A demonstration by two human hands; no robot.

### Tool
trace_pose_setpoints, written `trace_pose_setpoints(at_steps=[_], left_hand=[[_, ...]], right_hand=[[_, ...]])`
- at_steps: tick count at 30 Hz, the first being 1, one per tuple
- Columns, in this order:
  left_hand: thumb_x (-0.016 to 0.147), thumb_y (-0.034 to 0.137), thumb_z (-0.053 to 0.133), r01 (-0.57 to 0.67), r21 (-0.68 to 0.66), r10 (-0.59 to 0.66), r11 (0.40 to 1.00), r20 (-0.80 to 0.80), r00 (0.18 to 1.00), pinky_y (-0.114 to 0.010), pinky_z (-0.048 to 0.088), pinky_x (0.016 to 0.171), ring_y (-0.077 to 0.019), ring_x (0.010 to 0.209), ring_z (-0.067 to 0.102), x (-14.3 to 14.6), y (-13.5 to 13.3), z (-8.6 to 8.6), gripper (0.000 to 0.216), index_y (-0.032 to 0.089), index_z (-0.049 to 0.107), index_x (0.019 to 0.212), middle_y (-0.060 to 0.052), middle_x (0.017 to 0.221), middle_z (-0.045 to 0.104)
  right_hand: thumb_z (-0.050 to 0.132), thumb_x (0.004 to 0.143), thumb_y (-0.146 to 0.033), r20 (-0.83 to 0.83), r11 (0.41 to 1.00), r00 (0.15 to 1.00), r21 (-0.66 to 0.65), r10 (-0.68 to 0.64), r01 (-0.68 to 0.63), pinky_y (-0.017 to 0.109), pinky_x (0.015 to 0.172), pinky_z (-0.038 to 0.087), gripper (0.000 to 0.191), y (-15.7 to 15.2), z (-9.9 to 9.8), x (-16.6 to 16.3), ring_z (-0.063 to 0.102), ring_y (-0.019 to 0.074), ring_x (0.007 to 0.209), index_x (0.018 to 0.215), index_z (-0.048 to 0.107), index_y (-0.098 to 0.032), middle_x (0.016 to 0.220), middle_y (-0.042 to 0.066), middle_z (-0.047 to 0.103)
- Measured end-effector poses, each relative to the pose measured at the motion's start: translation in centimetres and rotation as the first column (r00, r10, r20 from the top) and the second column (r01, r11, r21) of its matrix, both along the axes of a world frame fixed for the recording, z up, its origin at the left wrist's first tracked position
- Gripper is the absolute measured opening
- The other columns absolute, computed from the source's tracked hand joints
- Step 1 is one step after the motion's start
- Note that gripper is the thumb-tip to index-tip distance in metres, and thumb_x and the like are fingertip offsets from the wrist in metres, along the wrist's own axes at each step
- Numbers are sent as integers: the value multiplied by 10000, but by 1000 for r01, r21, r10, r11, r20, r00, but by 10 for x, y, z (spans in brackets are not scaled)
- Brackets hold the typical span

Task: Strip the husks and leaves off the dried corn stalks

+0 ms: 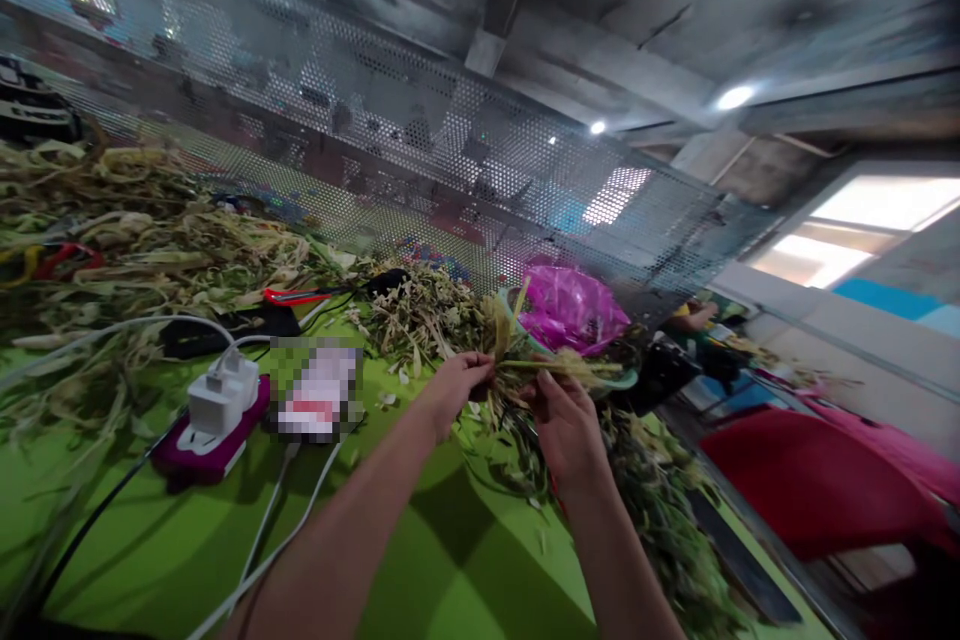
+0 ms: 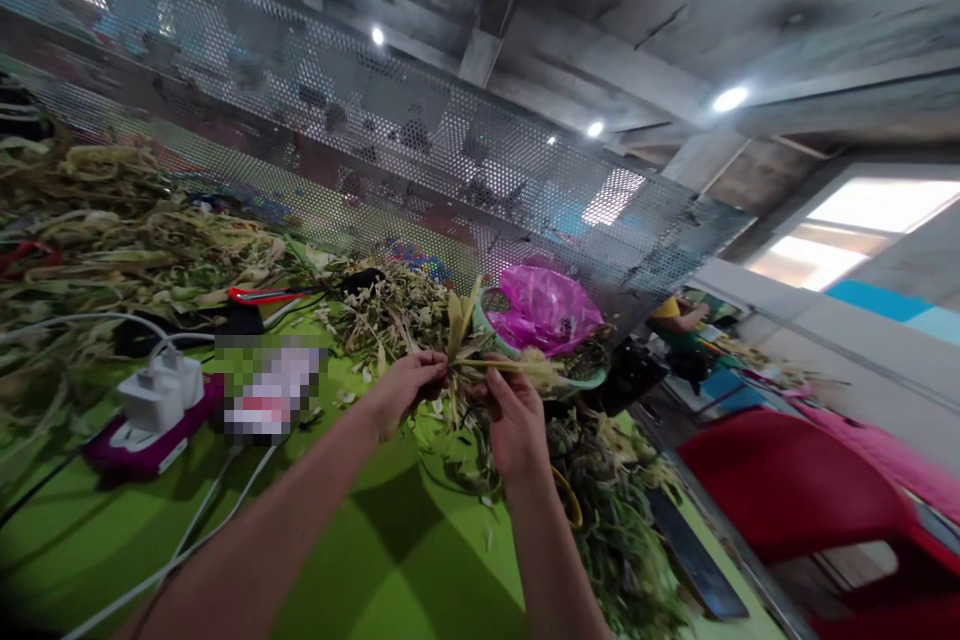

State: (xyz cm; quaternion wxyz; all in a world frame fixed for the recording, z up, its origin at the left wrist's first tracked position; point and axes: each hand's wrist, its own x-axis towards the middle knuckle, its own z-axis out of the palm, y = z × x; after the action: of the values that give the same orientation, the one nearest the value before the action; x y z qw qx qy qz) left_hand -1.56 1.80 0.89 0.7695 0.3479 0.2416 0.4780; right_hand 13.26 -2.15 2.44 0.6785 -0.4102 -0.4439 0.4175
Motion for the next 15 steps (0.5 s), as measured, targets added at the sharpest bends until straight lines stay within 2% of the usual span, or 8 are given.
trace_pose_setpoints(at_steps=[3,5,11,15], left_hand=[[723,118,651,1,24,-1,1000,-26,1000,-231,450,641,-86,586,542,2,-1,2,88,123,605,798,11,645,592],[700,124,682,2,57,1,998,-54,999,-238,465,648,-84,572,546,4,-1,0,120,123,597,785,14,648,591],[711,147,649,44,252,9,967,-202,979,-240,462,629,-96,583,546,14,5,-20,72,132,585,741,15,658,592],[741,158,599,93,309,7,947,-308,951,-235,454,613,-101,570,544,15,7,-26,33,134,599,718,11,630,597]], right_hand=[[790,677,-320,-50,995,998,-91,32,-36,187,570,482,313,0,-1,-3,553,80,611,956,679,-229,844,-6,675],[803,658,-326,-53,991,998,-129,16,-23,182,554,483,313,0,-3,-5,551,78,589,924,674,-222,816,-9,678],[843,571,-307,0,989,992,-85,-125,124,173,492,443,290,3,-7,-5,531,75,548,770,673,-184,711,-29,642],[831,568,-301,68,981,982,-69,-175,180,185,472,405,276,5,-8,-4,497,69,507,748,664,-176,669,-36,619]])
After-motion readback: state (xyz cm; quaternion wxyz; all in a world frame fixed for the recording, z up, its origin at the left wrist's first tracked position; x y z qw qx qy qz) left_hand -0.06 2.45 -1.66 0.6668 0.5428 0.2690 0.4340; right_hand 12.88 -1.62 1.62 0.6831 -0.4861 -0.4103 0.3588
